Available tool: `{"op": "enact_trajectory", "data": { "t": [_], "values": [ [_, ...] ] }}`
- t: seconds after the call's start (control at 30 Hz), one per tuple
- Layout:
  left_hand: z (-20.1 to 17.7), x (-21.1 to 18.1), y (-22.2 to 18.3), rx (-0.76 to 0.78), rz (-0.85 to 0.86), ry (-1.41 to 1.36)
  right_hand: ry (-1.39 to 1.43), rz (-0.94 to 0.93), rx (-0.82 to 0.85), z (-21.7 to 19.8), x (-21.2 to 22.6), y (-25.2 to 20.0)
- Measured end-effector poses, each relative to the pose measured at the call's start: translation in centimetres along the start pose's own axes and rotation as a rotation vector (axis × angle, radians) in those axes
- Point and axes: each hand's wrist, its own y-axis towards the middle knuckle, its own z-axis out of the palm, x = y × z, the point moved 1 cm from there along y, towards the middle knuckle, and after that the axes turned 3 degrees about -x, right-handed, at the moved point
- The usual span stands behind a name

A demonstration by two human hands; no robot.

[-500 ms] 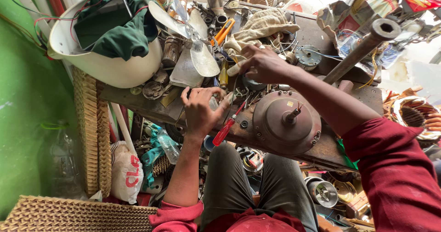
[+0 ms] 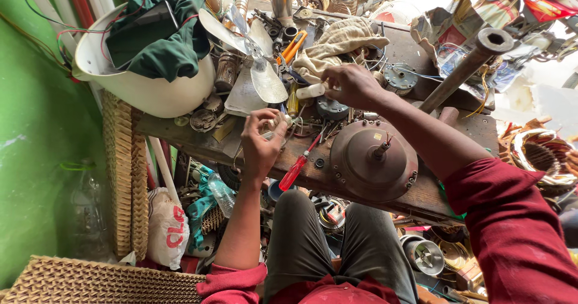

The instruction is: The person works at a cluttered workbench repairing an electrical motor component. They use a hammer and screwdriver to adjust parts on a circular metal plate, then connect wires to a small white cylindrical component. The workspace contains various tools and disassembled motor parts.

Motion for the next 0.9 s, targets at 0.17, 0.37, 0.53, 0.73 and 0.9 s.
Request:
{"op": "enact_trajectory", "data": {
  "t": [0.17,0.37,0.53,0.73,0.9],
  "values": [
    [-0.5,-0.2,0.0,0.054,0.017,0.136,-0.120,0.032,0.066,0.3,0.1,-0.2],
    [-1.7,1.6,1.6,-0.118,-0.317,0.180,-0.142,-0.131,-0.016,0.0,1.0,0.0],
    [-3.3,5.3,4.1,-0.018,-0.412,0.510,0.038,-0.266,-0.008,0.0,3.5,0.8],
    [-1.8,8.6,4.5,0.167,-0.088,0.771,-0.370,-0.556,0.092,0.9,7.6,3.2],
    [-1.5,8.1,5.3,0.312,-0.273,0.852,-0.583,-0.480,0.372,2.7,8.8,4.9]
  ]
}}
